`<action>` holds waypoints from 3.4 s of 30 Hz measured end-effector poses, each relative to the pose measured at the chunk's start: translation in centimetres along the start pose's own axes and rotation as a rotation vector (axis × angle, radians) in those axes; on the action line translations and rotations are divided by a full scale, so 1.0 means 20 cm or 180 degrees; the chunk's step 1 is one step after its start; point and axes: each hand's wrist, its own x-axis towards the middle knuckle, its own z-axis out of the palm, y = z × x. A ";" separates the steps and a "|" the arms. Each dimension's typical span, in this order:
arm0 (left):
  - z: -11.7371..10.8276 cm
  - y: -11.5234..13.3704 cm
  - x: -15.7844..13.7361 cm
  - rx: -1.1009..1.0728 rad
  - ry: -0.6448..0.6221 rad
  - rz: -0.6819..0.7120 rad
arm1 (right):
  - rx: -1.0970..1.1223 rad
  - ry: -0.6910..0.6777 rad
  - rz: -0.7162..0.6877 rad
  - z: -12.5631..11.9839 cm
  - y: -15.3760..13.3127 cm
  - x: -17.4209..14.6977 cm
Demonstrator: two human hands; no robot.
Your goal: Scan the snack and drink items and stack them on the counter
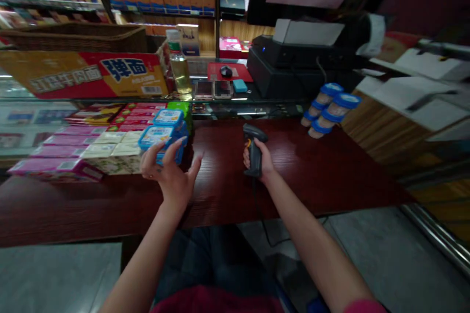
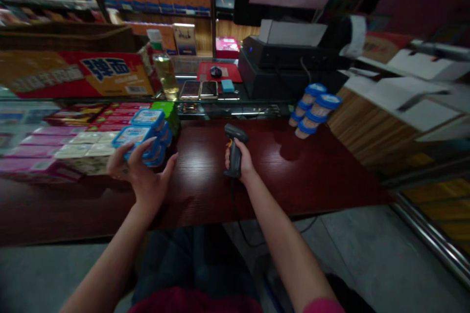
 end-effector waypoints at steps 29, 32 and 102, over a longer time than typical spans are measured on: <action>1.80 1.36 0.26 -0.2620 -0.1502 0.0285 | 0.0576 0.1748 -0.2132 -1.09 -0.94 -0.32; 1.86 1.43 0.29 -0.2620 -0.1583 0.0221 | 0.0728 0.1498 -0.2017 -1.10 -0.94 -0.32; 0.51 0.01 0.17 0.0654 -0.1469 0.0092 | -0.0962 -0.0031 0.0390 -0.03 -0.14 0.09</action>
